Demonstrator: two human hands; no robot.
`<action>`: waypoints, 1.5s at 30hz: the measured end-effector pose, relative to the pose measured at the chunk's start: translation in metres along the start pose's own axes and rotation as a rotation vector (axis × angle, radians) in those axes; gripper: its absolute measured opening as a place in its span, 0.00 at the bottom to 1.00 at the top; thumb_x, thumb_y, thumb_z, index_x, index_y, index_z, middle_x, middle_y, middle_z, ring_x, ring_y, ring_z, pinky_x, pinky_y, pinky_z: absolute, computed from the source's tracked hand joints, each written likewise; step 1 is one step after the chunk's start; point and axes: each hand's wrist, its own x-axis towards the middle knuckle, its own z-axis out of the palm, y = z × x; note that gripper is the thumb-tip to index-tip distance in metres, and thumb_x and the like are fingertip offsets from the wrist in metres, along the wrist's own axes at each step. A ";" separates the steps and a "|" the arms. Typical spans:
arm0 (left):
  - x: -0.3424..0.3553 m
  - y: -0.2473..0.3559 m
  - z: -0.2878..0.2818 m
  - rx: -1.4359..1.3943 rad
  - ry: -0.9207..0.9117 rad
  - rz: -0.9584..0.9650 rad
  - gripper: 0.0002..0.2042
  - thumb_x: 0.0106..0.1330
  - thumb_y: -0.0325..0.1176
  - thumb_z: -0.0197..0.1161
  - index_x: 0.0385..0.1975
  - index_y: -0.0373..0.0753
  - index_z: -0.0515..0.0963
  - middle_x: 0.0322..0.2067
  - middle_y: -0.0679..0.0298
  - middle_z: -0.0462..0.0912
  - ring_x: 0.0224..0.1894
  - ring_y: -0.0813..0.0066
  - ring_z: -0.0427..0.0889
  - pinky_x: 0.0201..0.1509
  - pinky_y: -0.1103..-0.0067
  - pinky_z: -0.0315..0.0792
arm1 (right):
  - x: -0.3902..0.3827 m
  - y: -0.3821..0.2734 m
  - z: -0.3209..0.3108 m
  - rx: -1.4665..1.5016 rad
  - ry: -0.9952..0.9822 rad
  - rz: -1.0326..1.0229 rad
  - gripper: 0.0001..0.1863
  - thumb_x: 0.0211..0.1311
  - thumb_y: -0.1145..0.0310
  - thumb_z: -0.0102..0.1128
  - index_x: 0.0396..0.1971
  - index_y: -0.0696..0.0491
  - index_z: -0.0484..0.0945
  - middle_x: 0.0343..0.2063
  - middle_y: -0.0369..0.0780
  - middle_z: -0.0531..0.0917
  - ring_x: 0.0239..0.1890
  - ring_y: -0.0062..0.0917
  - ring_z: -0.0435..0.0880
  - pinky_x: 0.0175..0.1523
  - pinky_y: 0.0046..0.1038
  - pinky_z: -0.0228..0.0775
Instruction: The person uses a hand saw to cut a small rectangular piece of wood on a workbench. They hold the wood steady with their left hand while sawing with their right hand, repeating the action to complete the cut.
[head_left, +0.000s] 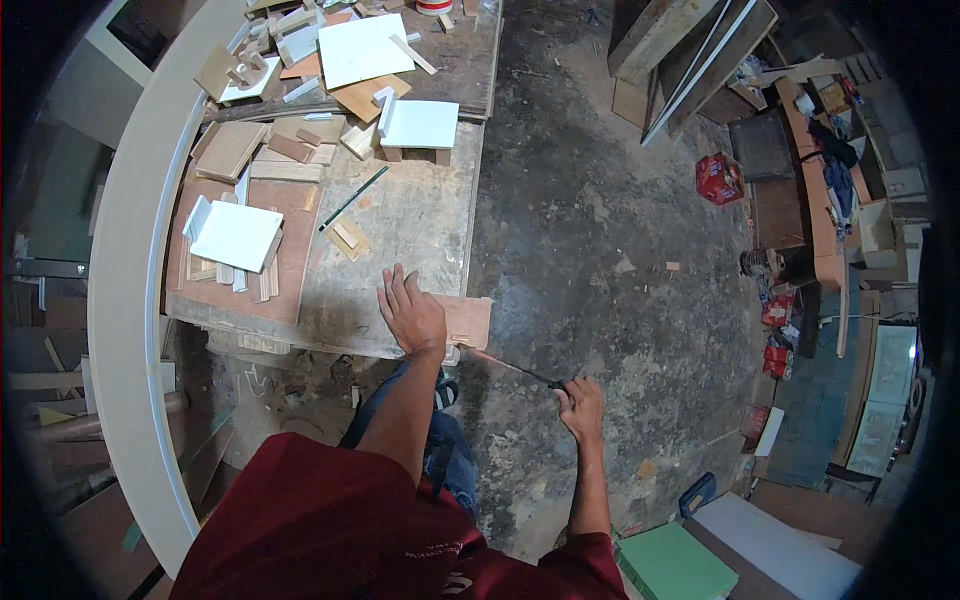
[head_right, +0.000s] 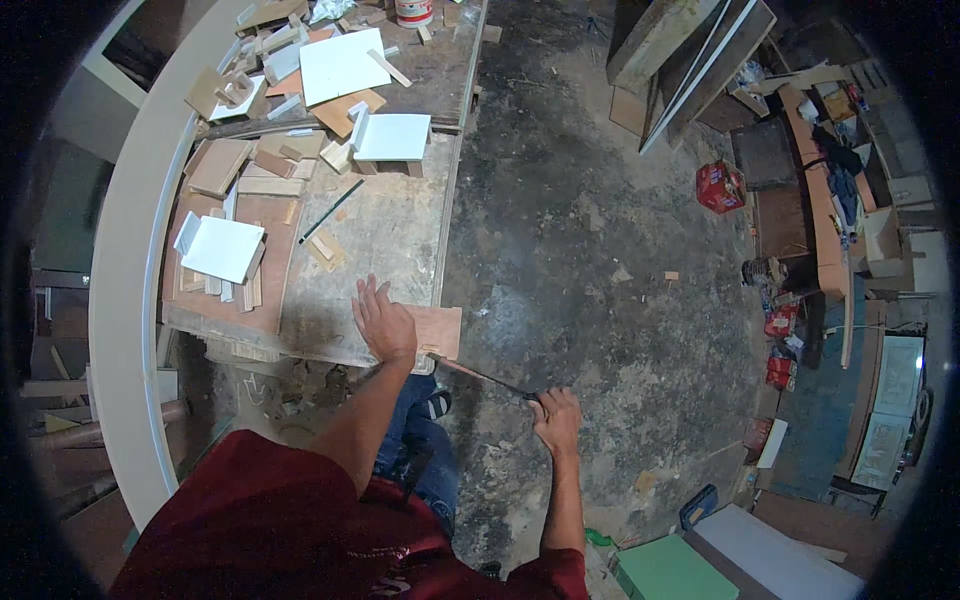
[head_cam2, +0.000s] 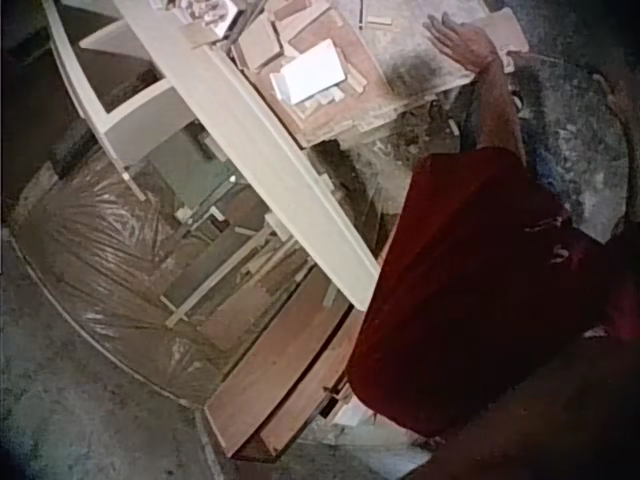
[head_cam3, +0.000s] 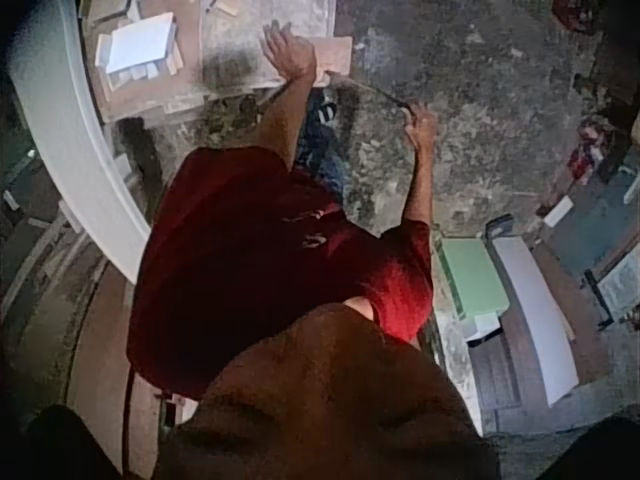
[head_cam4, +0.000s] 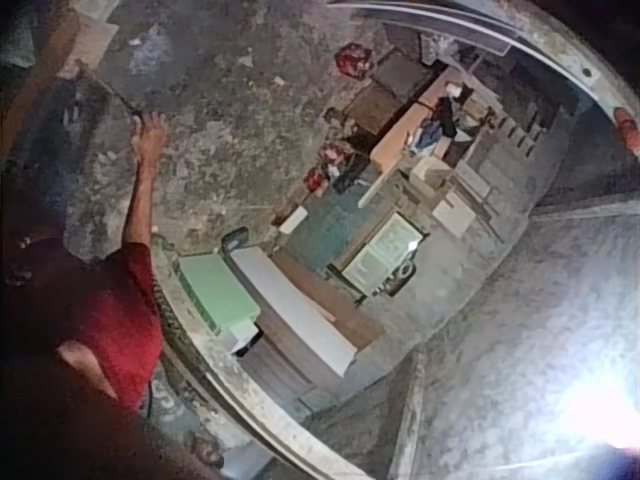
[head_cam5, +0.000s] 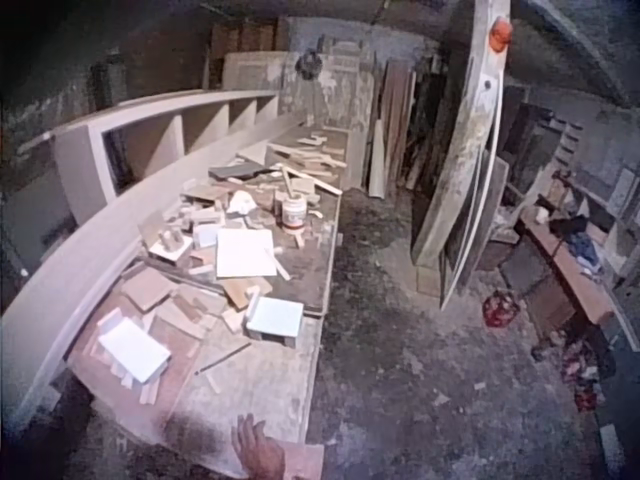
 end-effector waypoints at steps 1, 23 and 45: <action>0.000 0.001 0.000 -0.005 -0.002 0.001 0.18 0.56 0.26 0.51 0.49 0.38 0.71 0.59 0.61 0.66 0.68 0.64 0.54 0.71 0.65 0.47 | 0.001 -0.001 -0.001 -0.010 -0.017 -0.012 0.11 0.52 0.63 0.60 0.23 0.56 0.76 0.26 0.43 0.74 0.34 0.40 0.73 0.39 0.39 0.64; -0.001 0.001 0.001 0.009 0.013 -0.006 0.17 0.56 0.26 0.53 0.47 0.40 0.71 0.58 0.61 0.67 0.68 0.65 0.56 0.72 0.66 0.46 | 0.037 -0.150 0.068 0.509 -0.193 0.557 0.24 0.70 0.56 0.39 0.30 0.62 0.75 0.25 0.59 0.77 0.34 0.57 0.75 0.35 0.47 0.65; -0.002 0.003 0.002 0.019 -0.036 -0.008 0.21 0.55 0.25 0.51 0.52 0.39 0.68 0.61 0.59 0.64 0.68 0.63 0.55 0.70 0.64 0.47 | 0.018 -0.156 0.102 0.751 0.035 0.525 0.24 0.71 0.57 0.40 0.25 0.64 0.70 0.14 0.49 0.66 0.21 0.22 0.66 0.30 0.35 0.62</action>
